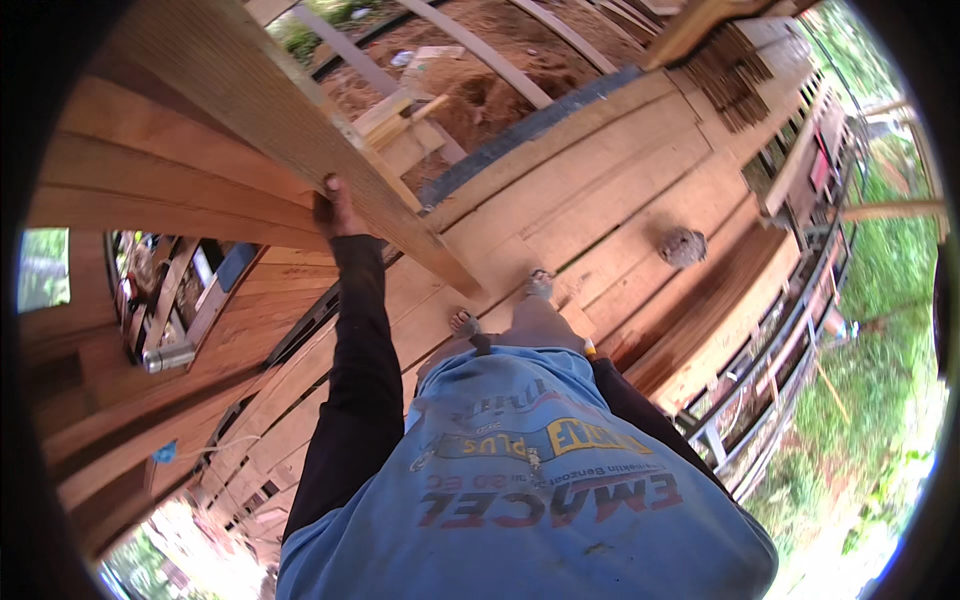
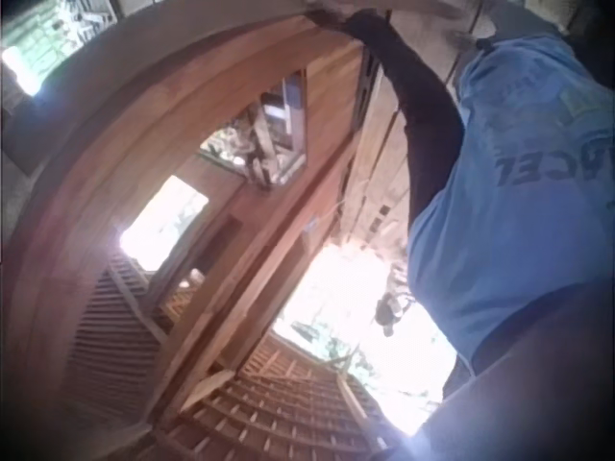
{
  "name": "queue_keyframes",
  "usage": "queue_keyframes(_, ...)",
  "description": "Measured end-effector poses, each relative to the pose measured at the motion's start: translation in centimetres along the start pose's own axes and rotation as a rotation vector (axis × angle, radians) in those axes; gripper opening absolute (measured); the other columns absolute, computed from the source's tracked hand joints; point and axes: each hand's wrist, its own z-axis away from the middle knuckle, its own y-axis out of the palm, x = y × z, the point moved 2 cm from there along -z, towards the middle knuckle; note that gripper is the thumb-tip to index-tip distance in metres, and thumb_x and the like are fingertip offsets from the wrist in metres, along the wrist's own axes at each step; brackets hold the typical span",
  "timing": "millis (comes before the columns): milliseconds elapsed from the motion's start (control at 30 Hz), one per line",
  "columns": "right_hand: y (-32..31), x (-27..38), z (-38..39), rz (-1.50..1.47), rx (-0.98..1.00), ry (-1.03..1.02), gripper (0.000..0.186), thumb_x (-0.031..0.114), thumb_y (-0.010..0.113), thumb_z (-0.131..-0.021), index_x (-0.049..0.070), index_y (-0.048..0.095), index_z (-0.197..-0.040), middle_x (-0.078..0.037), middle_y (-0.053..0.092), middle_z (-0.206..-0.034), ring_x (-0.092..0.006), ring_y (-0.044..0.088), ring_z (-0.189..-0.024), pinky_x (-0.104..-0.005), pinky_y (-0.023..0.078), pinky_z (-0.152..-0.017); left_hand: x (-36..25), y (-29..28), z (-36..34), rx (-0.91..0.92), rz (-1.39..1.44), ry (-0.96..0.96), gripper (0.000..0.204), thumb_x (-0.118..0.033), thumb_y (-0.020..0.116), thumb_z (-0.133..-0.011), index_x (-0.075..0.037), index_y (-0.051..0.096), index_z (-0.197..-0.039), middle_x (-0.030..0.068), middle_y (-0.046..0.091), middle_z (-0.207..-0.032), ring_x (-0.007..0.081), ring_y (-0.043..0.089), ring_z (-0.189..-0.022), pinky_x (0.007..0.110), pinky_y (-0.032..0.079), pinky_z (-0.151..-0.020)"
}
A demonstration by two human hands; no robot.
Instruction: The person measures a wooden plank with a tape measure and marks it with a pencil. They then use a try square to draw a straight line across the plank and pick up a hand saw.
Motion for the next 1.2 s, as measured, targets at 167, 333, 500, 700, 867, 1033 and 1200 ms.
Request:
queue_keyframes(167,-2.7,-2.1,-5.4,0.052,0.092,-0.138,0.038,0.037,0.075,-0.083,0.010,0.070,-0.110,-0.016,0.073,-0.090,-0.0282,0.072,-0.090,-0.0411,0.056,-0.080,3.4,-0.4,-0.9,-0.061,-0.188,0.152,0.048,-0.049,0.071,-0.089,-0.004,0.064,-0.104,0.0029,0.062,-0.102,0.0134,0.056,-0.090,0.031,0.047,-0.080)
queue_keyframes(333,-13.6,-8.0,-13.7,0.218,0.080,-0.252,0.040,0.032,0.078,-0.081,0.011,0.070,-0.114,-0.018,0.073,-0.087,-0.0303,0.073,-0.091,-0.0409,0.058,-0.083,0.5,6.4,3.7,-0.032,-0.104,0.106,0.060,-0.059,0.062,-0.092,0.000,0.062,-0.099,0.0013,0.061,-0.094,0.0130,0.053,-0.087,0.031,0.045,-0.077)
queue_keyframes(500,-27.1,-4.9,-19.0,-1.442,0.121,0.485,0.023,0.028,0.045,-0.099,0.011,0.057,-0.108,-0.011,0.062,-0.071,-0.0254,0.059,-0.052,-0.0428,0.044,-0.042,2.1,8.4,5.2,0.030,-0.326,0.095,0.058,-0.060,0.062,-0.092,-0.002,0.061,-0.095,-0.0010,0.057,-0.086,0.0109,0.052,-0.083,0.031,0.044,-0.072)
queue_keyframes(700,-35.1,-16.2,-24.6,-1.526,0.198,0.274,0.048,0.043,0.041,-0.099,0.019,0.046,-0.140,-0.021,0.062,-0.119,-0.0441,0.064,-0.094,-0.0639,0.053,-0.078,7.3,17.0,4.1,0.062,-0.298,0.151,0.051,-0.058,0.062,-0.093,-0.007,0.059,-0.084,-0.0044,0.053,-0.079,0.0085,0.050,-0.078,0.029,0.041,-0.065)
queue_keyframes(867,-27.2,-8.2,-23.1,-1.368,0.102,0.487,0.026,0.022,0.044,-0.099,0.011,0.057,-0.119,-0.016,0.066,-0.083,-0.0272,0.062,-0.053,-0.0400,0.052,-0.046,11.0,12.4,-0.7,0.017,-0.306,0.174,0.058,-0.064,0.055,-0.095,-0.007,0.057,-0.081,-0.0059,0.053,-0.079,0.0100,0.051,-0.077,0.031,0.043,-0.067)
queue_keyframes(1033,-24.2,-5.9,-19.5,-0.503,0.126,0.011,0.024,0.016,0.055,-0.097,-0.002,0.067,-0.108,-0.018,0.072,-0.086,-0.0258,0.072,-0.071,-0.0345,0.058,-0.062,12.0,16.9,-2.1,0.063,-0.199,0.033,0.068,-0.071,0.048,-0.095,-0.005,0.053,-0.081,-0.0050,0.049,-0.079,0.0106,0.047,-0.078,0.031,0.041,-0.069)
queue_keyframes(1200,-26.6,-5.8,-22.7,-0.889,0.120,0.329,0.048,0.048,0.064,-0.092,0.004,0.068,-0.111,-0.018,0.074,-0.096,-0.0230,0.072,-0.076,-0.0354,0.058,-0.068,15.9,19.7,-6.8,0.061,-0.348,0.073,0.073,-0.076,0.046,-0.092,-0.004,0.053,-0.082,-0.0040,0.047,-0.078,0.0098,0.044,-0.077,0.030,0.038,-0.068)
